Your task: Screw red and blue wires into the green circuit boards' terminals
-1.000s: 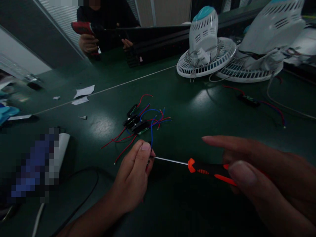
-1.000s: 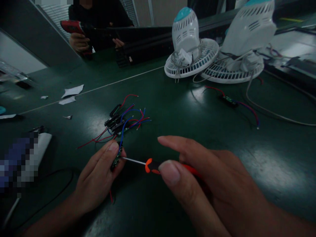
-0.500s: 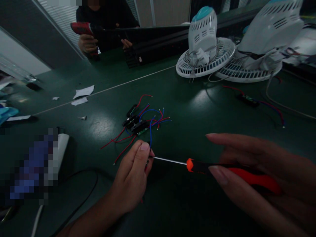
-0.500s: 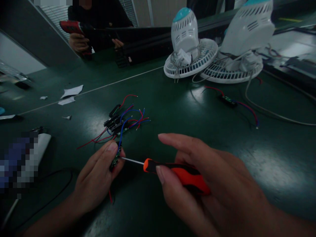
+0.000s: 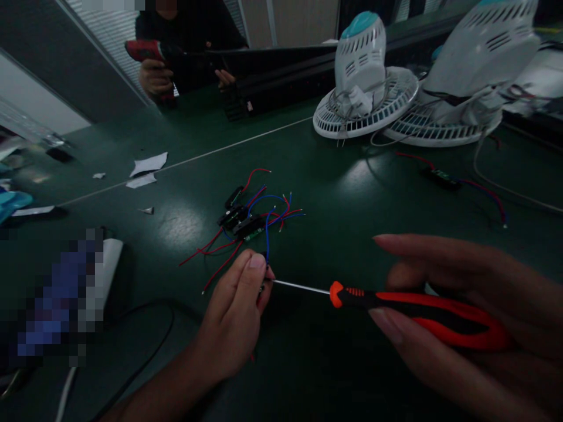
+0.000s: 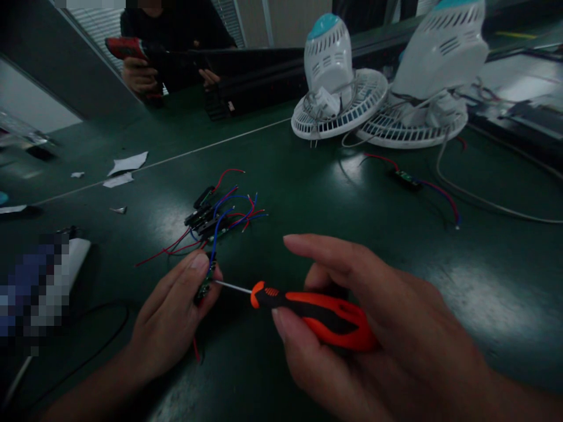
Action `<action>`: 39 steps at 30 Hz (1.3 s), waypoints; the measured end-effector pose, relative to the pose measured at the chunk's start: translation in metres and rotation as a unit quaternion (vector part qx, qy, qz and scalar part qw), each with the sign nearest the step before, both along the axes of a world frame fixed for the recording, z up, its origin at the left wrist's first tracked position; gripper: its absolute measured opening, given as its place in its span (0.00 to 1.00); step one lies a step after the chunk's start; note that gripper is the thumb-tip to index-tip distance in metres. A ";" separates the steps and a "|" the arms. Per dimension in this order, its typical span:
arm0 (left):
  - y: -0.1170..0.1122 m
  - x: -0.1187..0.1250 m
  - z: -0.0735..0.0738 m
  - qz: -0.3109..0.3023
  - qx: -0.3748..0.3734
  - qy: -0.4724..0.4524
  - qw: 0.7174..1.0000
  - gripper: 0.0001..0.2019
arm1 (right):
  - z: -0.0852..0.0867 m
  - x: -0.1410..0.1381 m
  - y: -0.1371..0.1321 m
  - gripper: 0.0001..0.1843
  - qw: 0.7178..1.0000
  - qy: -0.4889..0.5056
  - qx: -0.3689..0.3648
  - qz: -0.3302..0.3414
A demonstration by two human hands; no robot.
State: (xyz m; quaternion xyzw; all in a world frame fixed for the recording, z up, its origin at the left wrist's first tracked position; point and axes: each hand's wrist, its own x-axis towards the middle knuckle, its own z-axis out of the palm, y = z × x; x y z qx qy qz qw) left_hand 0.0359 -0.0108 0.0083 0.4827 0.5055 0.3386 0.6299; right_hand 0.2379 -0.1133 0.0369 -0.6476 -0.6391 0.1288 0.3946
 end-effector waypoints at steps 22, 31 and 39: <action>0.000 0.001 0.000 -0.004 -0.002 0.003 1.000 0.16 | 0.001 -0.001 -0.003 0.18 0.999 -0.037 -0.007 0.010; 0.000 0.001 0.000 0.005 0.002 0.014 1.000 0.16 | 0.002 0.000 0.002 0.20 1.000 -0.016 -0.005 0.017; 0.000 0.002 0.004 -0.009 0.002 0.020 1.000 0.16 | -0.002 -0.003 -0.010 0.20 0.994 -0.074 -0.046 -0.059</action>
